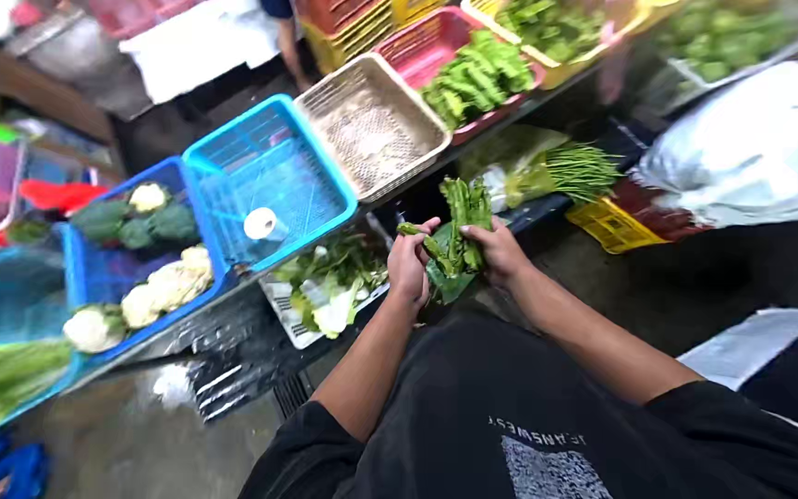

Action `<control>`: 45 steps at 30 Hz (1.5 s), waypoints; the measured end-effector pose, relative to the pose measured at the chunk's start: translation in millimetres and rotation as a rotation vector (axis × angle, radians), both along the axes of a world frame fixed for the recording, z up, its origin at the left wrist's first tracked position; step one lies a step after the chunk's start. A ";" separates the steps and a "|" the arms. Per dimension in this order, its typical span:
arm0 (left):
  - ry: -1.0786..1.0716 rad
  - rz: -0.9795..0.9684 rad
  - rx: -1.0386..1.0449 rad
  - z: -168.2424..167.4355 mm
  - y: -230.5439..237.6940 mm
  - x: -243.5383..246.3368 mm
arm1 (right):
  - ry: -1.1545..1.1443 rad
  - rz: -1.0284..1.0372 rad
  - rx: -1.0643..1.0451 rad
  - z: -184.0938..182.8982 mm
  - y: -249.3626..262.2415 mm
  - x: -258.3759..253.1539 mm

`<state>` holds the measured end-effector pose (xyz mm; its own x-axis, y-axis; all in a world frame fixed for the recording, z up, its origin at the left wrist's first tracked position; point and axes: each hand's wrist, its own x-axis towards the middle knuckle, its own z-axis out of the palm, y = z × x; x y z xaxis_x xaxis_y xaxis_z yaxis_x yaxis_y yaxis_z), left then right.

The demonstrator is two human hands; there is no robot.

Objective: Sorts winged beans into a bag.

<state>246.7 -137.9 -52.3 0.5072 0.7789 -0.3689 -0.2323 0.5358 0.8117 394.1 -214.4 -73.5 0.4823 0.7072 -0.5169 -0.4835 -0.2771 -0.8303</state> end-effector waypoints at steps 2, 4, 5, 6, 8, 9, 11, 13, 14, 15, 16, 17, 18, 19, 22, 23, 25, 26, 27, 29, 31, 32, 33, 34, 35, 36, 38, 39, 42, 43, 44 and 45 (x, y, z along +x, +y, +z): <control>-0.013 0.018 -0.047 -4.2 11.8 -36.4 | 0.004 0.035 -0.020 -11.4 17.3 -20.7; 0.059 0.041 0.040 -9.1 26.4 -74.8 | -0.100 0.121 -0.045 -16.4 31.5 -38.5; 0.178 0.037 0.164 -14.4 37.6 -94.2 | -0.179 0.187 -0.048 -16.9 38.5 -43.1; 0.375 -0.004 0.319 -21.9 50.3 -113.4 | -0.262 0.273 -0.062 -16.1 43.8 -45.3; 0.852 -0.171 0.540 -29.5 74.4 -145.0 | -0.436 0.500 -0.110 -9.2 52.1 -46.4; 0.978 -0.220 0.624 -26.9 81.0 -154.1 | -0.538 0.626 -0.143 -4.8 56.2 -46.6; 0.964 -0.177 0.862 -15.1 81.2 -159.1 | -0.702 0.832 -0.177 3.3 64.0 -47.9; 0.756 -0.156 1.124 -4.1 79.5 -148.7 | -0.770 0.947 -0.149 5.7 70.0 -51.3; 0.669 -0.213 1.223 -0.1 82.2 -138.8 | -0.789 0.983 -0.132 6.6 72.8 -53.3; 0.626 -0.293 1.306 1.3 85.6 -127.6 | -0.796 1.005 -0.124 7.5 74.9 -55.0; 0.622 -0.379 1.379 -0.6 88.9 -118.1 | -0.790 1.016 -0.125 8.7 75.9 -57.0; 0.620 -0.443 1.439 -4.2 91.9 -110.8 | -0.781 1.021 -0.126 9.9 75.9 -58.6; 0.607 -0.484 1.476 -6.6 95.0 -105.7 | -0.773 1.019 -0.127 11.1 75.7 -59.1; 0.573 -0.507 1.500 -7.4 98.3 -102.8 | -0.763 1.014 -0.125 12.2 75.1 -58.4; 0.481 -0.568 1.508 -0.8 109.7 -102.3 | -0.728 0.992 -0.129 13.6 68.8 -54.5; 0.474 -0.573 1.494 1.6 113.4 -103.2 | -0.730 0.984 -0.138 12.7 65.8 -53.3; 0.499 -0.579 1.436 6.0 121.0 -104.4 | -0.730 0.961 -0.145 10.2 59.4 -50.2; 0.524 -0.594 1.397 8.0 123.7 -104.3 | -0.729 0.948 -0.138 8.8 56.5 -48.7; 0.541 -0.616 1.367 9.0 124.7 -103.6 | -0.734 0.934 -0.128 7.7 54.0 -48.0; 0.549 -0.684 1.369 7.4 121.9 -98.1 | -0.747 0.901 -0.118 7.7 51.6 -47.8; 0.545 -0.725 1.449 -0.7 115.3 -91.1 | -0.756 0.908 -0.133 9.7 51.8 -47.6; 0.552 -0.729 1.481 -5.0 112.6 -88.8 | -0.762 0.917 -0.139 10.2 51.8 -48.2; 0.562 -0.726 1.497 -7.3 111.3 -87.6 | -0.769 0.930 -0.142 9.9 52.1 -49.4; 0.569 -0.722 1.504 -7.3 111.8 -87.2 | -0.773 0.944 -0.143 9.6 53.2 -50.6; 0.569 -0.721 1.509 -5.1 113.3 -87.2 | -0.775 0.957 -0.139 9.7 54.4 -51.2; 0.570 -0.722 1.514 -1.5 115.5 -87.7 | -0.777 0.968 -0.129 9.7 55.2 -51.1; 0.592 -0.728 1.508 12.4 123.2 -93.8 | -0.792 0.989 -0.129 9.9 57.2 -49.2; 0.607 -0.718 1.478 22.4 128.7 -101.8 | -0.800 0.990 -0.140 8.3 57.4 -47.5; 0.619 -0.576 1.257 49.1 145.2 -146.9 | -0.643 0.905 -0.117 2.2 49.9 -36.4; 0.638 -0.525 1.181 51.2 148.5 -164.7 | -0.520 0.834 -0.069 -2.3 44.3 -32.0; 0.681 -0.477 1.123 48.3 150.7 -181.2 | -0.400 0.762 -0.026 -7.2 38.0 -28.8; 0.761 -0.435 1.089 40.2 152.4 -194.8 | -0.293 0.693 0.007 -10.8 32.2 -26.5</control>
<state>51.8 14.6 -12.0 0.7303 0.6828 0.0218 0.4678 -0.5231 0.7124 367.7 -182.2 -84.3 0.0428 0.9017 -0.4302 0.0409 -0.4318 -0.9011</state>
